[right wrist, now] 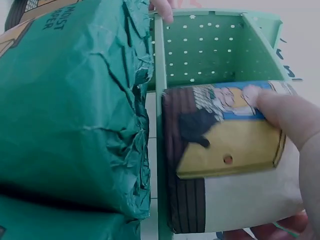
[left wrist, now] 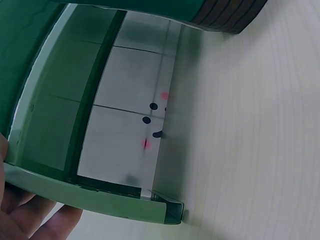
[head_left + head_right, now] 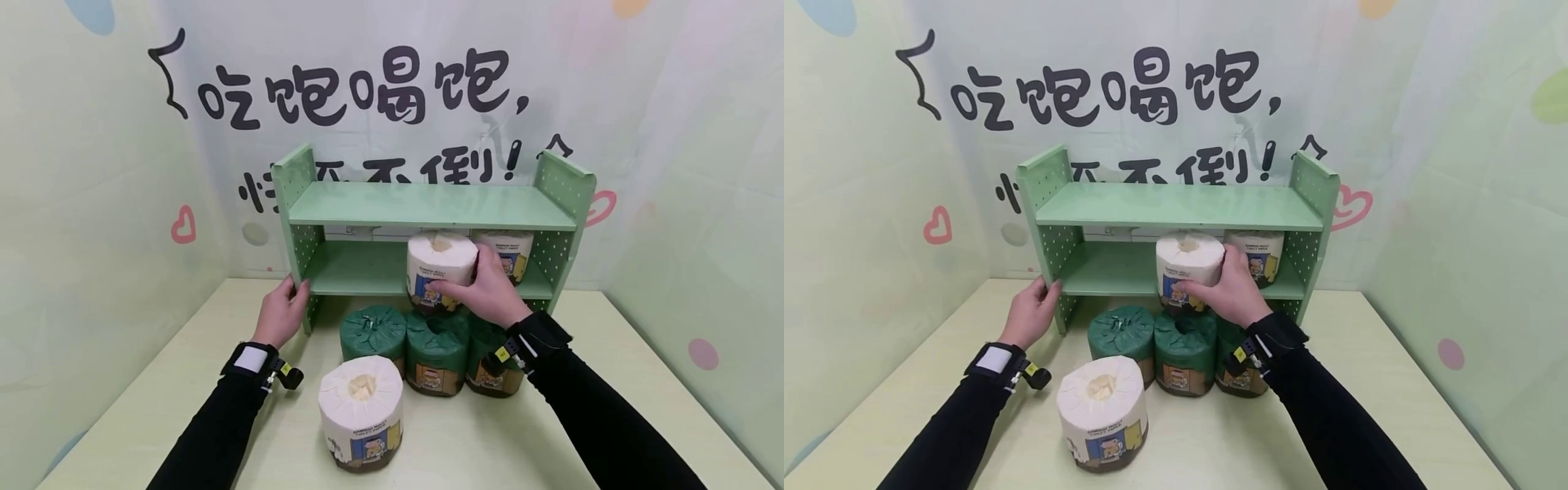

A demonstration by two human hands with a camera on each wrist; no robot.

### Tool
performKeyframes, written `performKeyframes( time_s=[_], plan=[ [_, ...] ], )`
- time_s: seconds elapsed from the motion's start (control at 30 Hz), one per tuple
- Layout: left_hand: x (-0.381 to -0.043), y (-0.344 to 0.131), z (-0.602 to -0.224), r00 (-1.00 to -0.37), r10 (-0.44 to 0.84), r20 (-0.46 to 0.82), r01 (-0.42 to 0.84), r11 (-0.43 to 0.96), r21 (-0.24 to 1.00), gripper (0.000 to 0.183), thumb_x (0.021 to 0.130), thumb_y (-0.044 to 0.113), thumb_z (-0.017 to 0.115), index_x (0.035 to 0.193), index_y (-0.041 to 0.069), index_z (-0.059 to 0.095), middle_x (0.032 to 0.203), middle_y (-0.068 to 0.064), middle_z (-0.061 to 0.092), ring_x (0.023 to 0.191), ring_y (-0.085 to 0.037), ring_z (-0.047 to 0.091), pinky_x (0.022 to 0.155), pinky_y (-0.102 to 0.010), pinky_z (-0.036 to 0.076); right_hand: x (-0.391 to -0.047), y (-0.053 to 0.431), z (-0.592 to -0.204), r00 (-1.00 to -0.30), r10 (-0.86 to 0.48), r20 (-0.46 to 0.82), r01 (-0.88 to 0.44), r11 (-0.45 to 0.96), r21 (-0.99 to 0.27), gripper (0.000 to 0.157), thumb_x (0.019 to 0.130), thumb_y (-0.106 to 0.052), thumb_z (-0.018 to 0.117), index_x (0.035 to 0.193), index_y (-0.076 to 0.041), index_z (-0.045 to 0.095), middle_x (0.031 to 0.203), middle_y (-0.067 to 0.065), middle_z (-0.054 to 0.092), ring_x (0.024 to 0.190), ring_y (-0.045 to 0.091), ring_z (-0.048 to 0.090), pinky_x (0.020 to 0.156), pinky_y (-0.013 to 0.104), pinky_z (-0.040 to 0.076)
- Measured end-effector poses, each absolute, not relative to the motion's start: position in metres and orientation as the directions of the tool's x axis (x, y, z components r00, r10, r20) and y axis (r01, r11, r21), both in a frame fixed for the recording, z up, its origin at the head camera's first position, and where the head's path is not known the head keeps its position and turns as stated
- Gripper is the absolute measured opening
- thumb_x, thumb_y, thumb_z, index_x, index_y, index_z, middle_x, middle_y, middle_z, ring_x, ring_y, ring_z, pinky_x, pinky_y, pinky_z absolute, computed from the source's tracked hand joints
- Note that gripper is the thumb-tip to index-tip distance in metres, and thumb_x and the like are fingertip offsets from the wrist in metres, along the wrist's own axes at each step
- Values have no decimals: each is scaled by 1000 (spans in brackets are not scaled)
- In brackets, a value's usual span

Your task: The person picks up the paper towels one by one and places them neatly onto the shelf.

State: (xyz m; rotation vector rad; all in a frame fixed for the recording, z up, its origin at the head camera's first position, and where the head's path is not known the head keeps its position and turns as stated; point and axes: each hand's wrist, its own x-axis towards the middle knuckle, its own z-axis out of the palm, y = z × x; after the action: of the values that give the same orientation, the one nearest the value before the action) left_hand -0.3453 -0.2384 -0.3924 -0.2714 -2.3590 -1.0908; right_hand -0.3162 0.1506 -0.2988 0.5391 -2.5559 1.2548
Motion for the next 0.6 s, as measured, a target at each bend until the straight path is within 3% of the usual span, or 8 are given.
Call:
performKeyframes(
  time_s=[0.17,0.4,0.6],
  plan=[
    [-345,-239,-392,-845,-34,534,383,659,647,40,107,36,44,128,6,58,121,-22,63,103,-30,61,76,-51,56,-315,146,-297,-914,-196,356,-405,529,-746,98,83,-41,81,145,-3,15,127,16,47,107,24,54,84,44,52],
    [-343,-239,-391,-848,-33,529,379,661,648,38,107,35,45,126,6,59,120,-23,63,103,-31,61,76,-51,55,-314,139,-294,-909,-122,399,-369,682,-631,89,83,-49,78,140,2,33,123,19,37,96,28,43,75,41,45],
    [-344,-239,-391,-848,-31,530,381,660,648,38,107,36,44,125,5,59,118,-22,64,99,-29,61,74,-50,55,-314,134,-294,-920,-71,385,-338,639,-691,86,86,-42,78,139,3,28,104,17,43,86,28,46,70,38,41]
  ],
)
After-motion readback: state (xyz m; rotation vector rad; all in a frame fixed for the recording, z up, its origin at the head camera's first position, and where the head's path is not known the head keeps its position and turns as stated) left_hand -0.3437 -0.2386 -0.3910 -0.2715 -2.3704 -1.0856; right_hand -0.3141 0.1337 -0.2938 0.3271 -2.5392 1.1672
